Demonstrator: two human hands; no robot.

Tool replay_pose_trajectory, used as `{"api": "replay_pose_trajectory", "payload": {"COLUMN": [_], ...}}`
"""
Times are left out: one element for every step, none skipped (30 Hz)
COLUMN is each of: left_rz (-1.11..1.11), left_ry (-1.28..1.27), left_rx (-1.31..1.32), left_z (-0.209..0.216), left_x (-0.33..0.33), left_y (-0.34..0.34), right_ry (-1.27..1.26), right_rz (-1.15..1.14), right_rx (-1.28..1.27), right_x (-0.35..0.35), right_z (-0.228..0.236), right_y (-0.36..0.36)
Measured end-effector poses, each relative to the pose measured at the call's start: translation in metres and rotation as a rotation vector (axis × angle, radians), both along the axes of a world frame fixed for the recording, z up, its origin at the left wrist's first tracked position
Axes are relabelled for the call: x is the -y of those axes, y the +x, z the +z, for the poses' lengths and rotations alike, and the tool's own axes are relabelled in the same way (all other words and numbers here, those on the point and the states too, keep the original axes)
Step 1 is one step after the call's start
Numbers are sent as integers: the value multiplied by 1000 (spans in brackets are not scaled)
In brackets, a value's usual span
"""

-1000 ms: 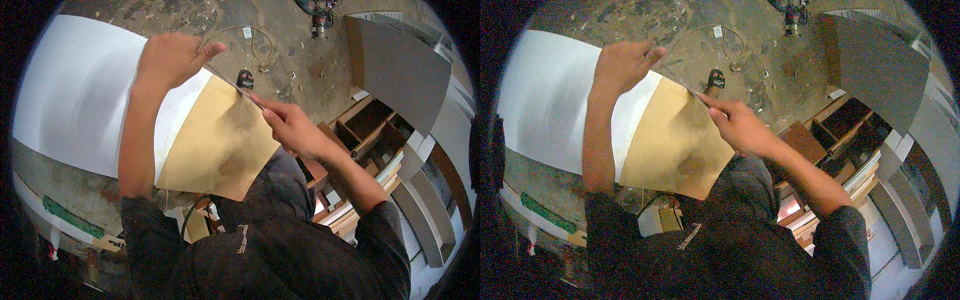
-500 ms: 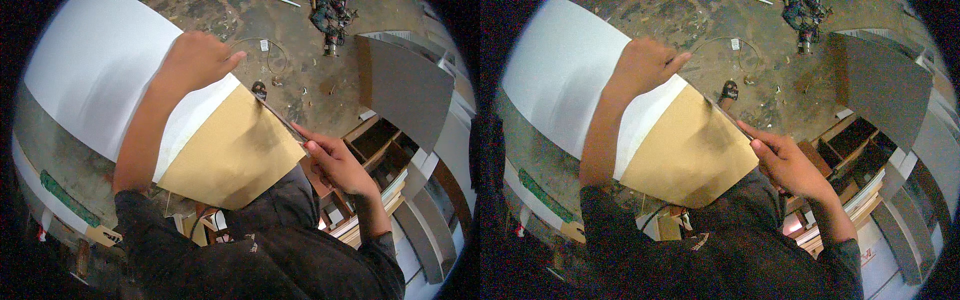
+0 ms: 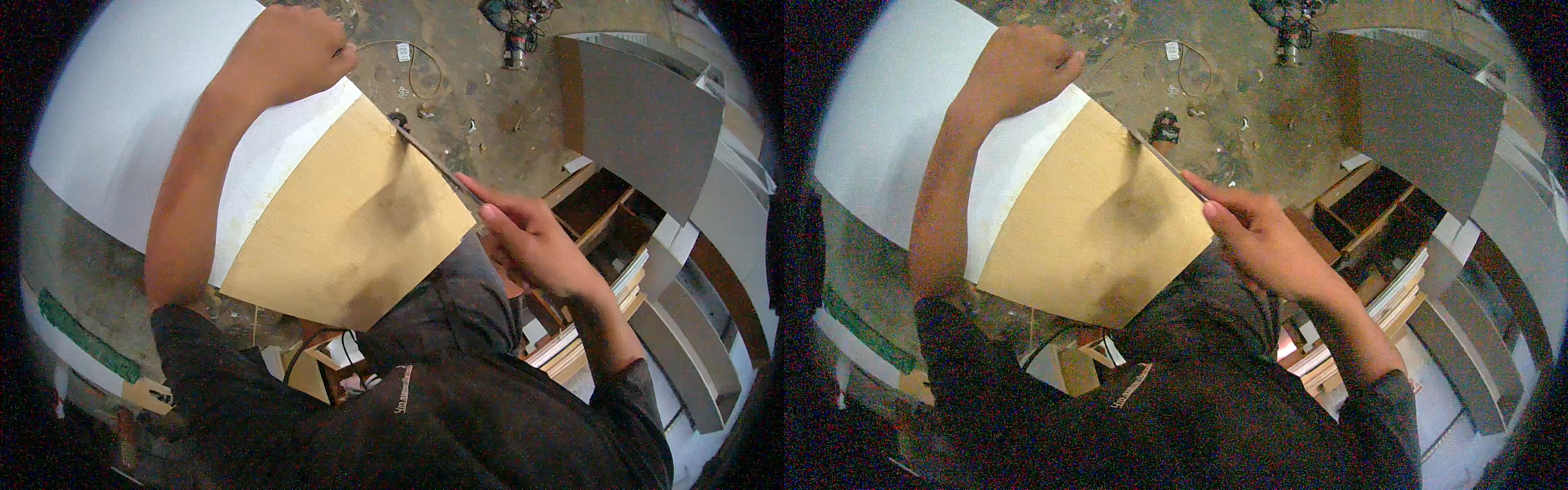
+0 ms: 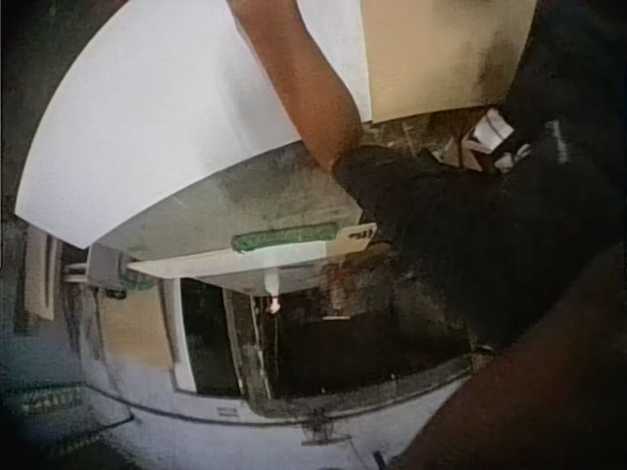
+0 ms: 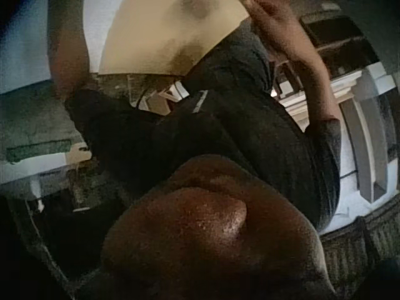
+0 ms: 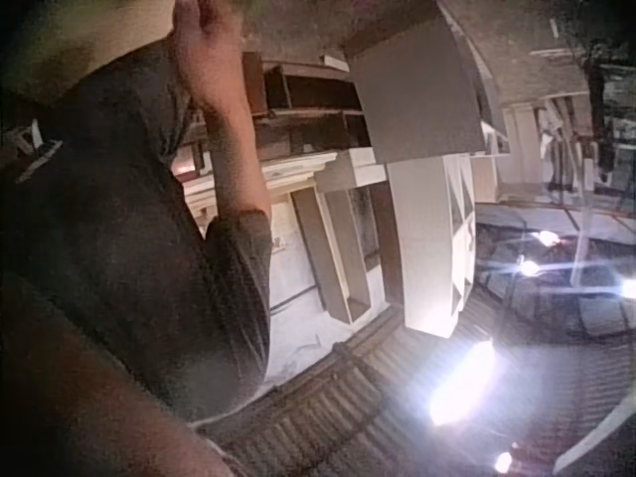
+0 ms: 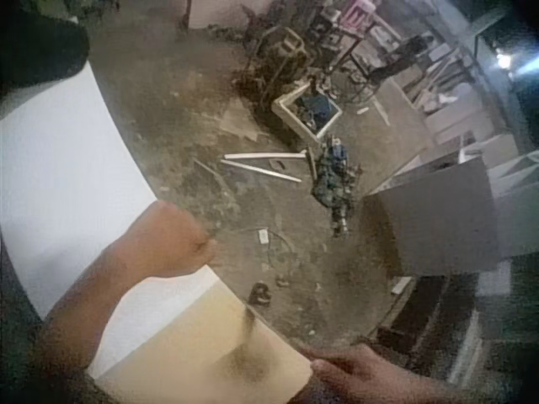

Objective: The person aligns a veneer sheet onto a white board, rubs it with a block to secure the adhesive, and uses shears to trim the excess material from the edges.

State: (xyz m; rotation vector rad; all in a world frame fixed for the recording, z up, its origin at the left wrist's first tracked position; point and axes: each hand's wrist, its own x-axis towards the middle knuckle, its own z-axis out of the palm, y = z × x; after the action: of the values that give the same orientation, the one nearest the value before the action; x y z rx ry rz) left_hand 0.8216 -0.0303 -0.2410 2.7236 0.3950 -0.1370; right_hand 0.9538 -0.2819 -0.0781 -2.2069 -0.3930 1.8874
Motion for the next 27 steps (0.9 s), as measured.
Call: {"api": "replay_pose_trajectory", "payload": {"left_rz": [-13, -16, 5, 24, 14, -5, -24, -29, -9, 11, 6, 23, 40, 42, 50, 59, 57, 36, 15, 22, 21, 19, 25, 23, 20, 19, 21], "left_ry": [-11, -15, -20, -24, -31, -3, 25, 17, 33, 49, 40, 7, -27, -29, -33, -38, -44, -10, 25, 24, -15, -53, -57, -46, -35, -37, -16], "left_rx": [23, 25, 36, 46, 50, 52, 56, 56, 17, -20, -23, -21, -18, -15, -4, 6, 7, 23, 36, 37, 93, 147, 146, 73, -2, -9, -4], "left_z": [-2, -6, -7, -9, -12, -17, -20, -19, -17, -14, -6, 2, 7, 6, 2, -2, -3, -2, -4, -5, -9, -12, -11, -10, -9, -11, -14], "left_x": [-3, -4, -2, -1, -2, -4, -3, -2, -1, 0, 1, -1, -2, -2, -1, -2, -1, -1, -1, -3, -4, -6, -5, -4, -3, -3, -3], "left_y": [1, 3, 3, 3, 3, 2, 3, 5, 6, 8, 7, 6, 5, 2, 1, -1, 0, 2, 2, 0, 0, -2, 0, 3, 5, 5, 5], "right_ry": [18, -6, -36, -46, -3, 40, 25, 18, -7, -31, -41, -47, -54, -62, -71, -78, -87, -92, -92, -87, -87, -81, -76, -73, -74, -76, -79], "right_rz": [6, -11, -34, -44, -64, -79, -51, -57, -100, -144, -149, -137, -123, -107, -93, -81, -82, -81, -80, -71, -58, -50, -42, -35, -31, -31, -35], "right_rx": [8, -6, -20, -18, -34, -56, -22, -23, -80, -135, -138, -133, -130, -118, -113, -106, -101, -87, -75, -58, -46, -42, -36, -29, -20, -16, -15], "right_x": [-3, -9, -12, -12, -12, -12, -13, -14, -15, -16, -19, -22, -21, -20, -20, -17, -12, -8, -5, -7, -8, -8, -7, -6, -6, -6, -4], "right_z": [-7, -17, -23, -31, -40, -48, -54, -54, -50, -44, -29, -16, -6, 5, 13, 18, 24, 26, 27, 29, 29, 26, 23, 19, 14, 10, 3], "right_y": [-2, -3, -6, -8, -9, -9, -9, -6, -2, 2, 4, 7, 7, 6, 6, 5, 4, 5, 7, 6, 5, 2, 2, 2, 4, 4, 3]}}
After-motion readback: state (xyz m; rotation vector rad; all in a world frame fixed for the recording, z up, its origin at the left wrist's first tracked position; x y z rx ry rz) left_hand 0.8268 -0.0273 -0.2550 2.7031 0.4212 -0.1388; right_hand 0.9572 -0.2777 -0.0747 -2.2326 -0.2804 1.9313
